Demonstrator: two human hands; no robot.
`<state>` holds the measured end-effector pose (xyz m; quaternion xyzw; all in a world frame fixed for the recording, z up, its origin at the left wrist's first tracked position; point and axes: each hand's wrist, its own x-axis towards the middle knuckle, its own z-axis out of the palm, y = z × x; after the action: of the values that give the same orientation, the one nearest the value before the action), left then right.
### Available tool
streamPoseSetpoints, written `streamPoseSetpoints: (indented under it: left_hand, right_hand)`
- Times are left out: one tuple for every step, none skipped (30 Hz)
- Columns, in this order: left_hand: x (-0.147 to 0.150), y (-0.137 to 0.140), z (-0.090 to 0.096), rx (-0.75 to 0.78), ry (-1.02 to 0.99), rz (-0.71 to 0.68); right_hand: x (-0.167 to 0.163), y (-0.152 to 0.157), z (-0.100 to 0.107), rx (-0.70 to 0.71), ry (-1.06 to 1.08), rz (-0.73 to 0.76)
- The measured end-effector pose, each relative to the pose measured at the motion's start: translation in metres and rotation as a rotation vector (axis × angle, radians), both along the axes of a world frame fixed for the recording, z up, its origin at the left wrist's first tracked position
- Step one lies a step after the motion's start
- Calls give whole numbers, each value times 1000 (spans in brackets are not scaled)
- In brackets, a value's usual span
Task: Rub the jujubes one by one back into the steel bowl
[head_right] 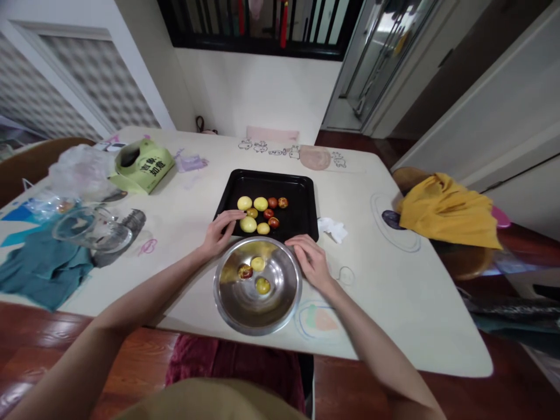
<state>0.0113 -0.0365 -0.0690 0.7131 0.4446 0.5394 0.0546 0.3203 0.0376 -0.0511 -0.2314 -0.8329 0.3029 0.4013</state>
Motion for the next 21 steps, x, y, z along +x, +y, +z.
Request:
streamPoseSetpoints:
  left_hand:
    - [-4,5,0,-3,33,-1]
    - [-10,11,0,-13,76,-18]
    - [-15,18,1,-32,131,-47]
    - [-21,25,2,-61,197,-81]
    - [-27,33,5,-93,270,-115]
    - [-32,41,7,-126,345,-143]
    - [-36,49,10,-156,418,-159]
    - [-40,56,13,-183,485,-163]
    - [-42,62,15,-207,544,-158]
    - [-43,67,17,-225,594,-155]
    - [-44,71,18,-234,636,-153]
    - [-44,73,19,-236,672,-151]
    - [-44,75,20,-232,702,-149]
    - [-45,75,20,-225,726,-144]
    - [-45,74,20,-218,746,-134]
    - [-46,73,20,-213,762,-118]
    - [-47,72,21,-213,777,-98]
    - [-48,70,21,-217,791,-76]
    - [-49,69,22,-226,808,-53]
    - [-49,68,22,-236,826,-34]
    - [-49,67,23,-249,846,-21]
  right_hand:
    - [0,-2,-5,-7,7,3]
    - [0,-3,-9,-12,14,10]
    - [-1,-3,-12,-13,25,14]
    - [-2,-3,-14,-13,39,16]
    - [-3,-2,-15,-13,51,13]
    - [-4,-1,-16,-13,59,6]
    - [-5,0,-16,-14,62,0]
    - [-4,0,-17,-14,55,-2]
    - [-4,1,-17,-13,45,-1]
    - [-3,1,-17,-10,31,4]
    - [-2,1,-17,-6,18,11]
    - [-1,1,-18,1,8,20]
    - [0,0,-18,8,2,31]
    - [0,0,-19,15,0,42]
    - [1,1,-19,22,2,52]
    - [1,1,-20,28,5,61]
    - [1,1,-21,34,12,67]
    - [1,2,-22,40,19,70]
    - [1,2,-23,46,28,73]
    - [1,3,-24,52,36,75]
    - [1,3,-25,58,43,77]
